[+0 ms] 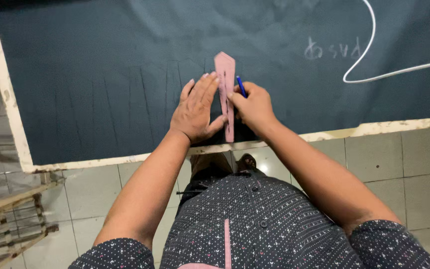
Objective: The person holds a pink paper pattern template on dark fabric and traces along its edges and inner slots with a pen, repositioning the template along pre-drawn chalk lines to mark additional pattern outlines on the fabric.
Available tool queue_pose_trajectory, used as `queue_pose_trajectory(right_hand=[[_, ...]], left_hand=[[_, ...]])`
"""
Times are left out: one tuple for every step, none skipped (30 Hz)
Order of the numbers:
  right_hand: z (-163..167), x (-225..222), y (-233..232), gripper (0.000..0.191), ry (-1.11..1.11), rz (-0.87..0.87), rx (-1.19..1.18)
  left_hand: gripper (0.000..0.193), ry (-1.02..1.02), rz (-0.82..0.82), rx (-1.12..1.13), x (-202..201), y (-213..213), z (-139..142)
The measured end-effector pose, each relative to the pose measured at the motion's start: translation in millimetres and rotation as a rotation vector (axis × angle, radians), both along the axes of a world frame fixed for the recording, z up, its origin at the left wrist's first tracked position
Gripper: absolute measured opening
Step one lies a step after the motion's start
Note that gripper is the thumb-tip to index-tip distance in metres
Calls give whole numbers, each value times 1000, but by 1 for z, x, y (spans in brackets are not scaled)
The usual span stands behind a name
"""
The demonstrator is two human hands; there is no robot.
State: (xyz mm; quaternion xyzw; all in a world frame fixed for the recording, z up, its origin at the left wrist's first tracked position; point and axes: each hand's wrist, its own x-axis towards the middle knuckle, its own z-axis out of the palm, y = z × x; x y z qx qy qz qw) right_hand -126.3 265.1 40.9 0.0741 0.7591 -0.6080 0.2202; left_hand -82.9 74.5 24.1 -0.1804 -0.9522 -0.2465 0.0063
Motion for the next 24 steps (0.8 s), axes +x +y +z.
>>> queue_pose_trajectory(right_hand=[[5, -5, -2, 22, 107, 17, -24], [12, -10, -3, 19, 219, 33, -50], [21, -13, 0, 19, 205, 22, -39], [32, -15, 9, 20, 191, 11, -30], [42, -15, 18, 20, 175, -4, -22], [52, -13, 28, 21, 143, 12, -38], [61, -12, 39, 22, 114, 31, -54], [66, -12, 45, 24, 92, 60, -73], [66, -8, 46, 24, 88, 59, -14], [64, -1, 46, 24, 76, 52, 48], [59, 4, 47, 25, 62, 41, 112], [50, 6, 45, 24, 157, 70, 137], [40, 7, 40, 24, 251, 98, 162], [30, 8, 41, 25, 344, 125, 191], [22, 9, 44, 32, 332, 101, 237], [14, 7, 45, 40, 320, 82, 281], [7, 6, 43, 49, 306, 64, 325], [1, 5, 42, 46, 304, 61, 320], [-3, 5, 43, 43, 300, 57, 319], [-5, 5, 43, 40, 303, 56, 317], [-6, 4, 42, 39, 321, 67, 353], [-5, 4, 41, 38, 334, 77, 387], [-5, 7, 40, 37, 341, 87, 421], [-5, 9, 39, 36, 300, 86, 440]], left_hand=[[90, -12, 15, -4, 1, -2, -2], [90, -18, 28, -9, 0, -4, -4], [90, -21, 41, -15, -2, -8, -6], [89, -1, 45, -10, -3, -10, -7], [87, 15, 45, -6, -3, -11, -8], [85, 27, 42, 0, -3, -12, -7], [83, 21, 32, -15, -3, -13, -7], [81, 23, 33, -34, -4, -14, -6], [79, 24, 36, -57, -4, -17, -3], [76, 21, 33, -50, -3, -20, -1], [73, 17, 26, -42, -2, -21, 1], [71, 14, 18, -33, 0, -23, 3], [70, 16, 16, -28, 1, -25, 5], [69, 17, 11, -20, 2, -25, 6], [68, 19, 8, -11, 2, -24, 7], [66, 39, 19, 0, 3, -23, 7], [65, 56, 30, 10, 4, -22, 8], [64, 70, 35, 22, 4, -20, 8], [64, 41, 47, 12, 5, -16, 7], [65, 18, 62, 3, 5, -11, 7], [65, 1, 79, -11, 2, -7, 7], [65, -7, 53, -8, -2, -4, 7], [66, -22, 26, -6, -3, 0, 7], [66, -35, 1, -3, -5, 3, 7]])
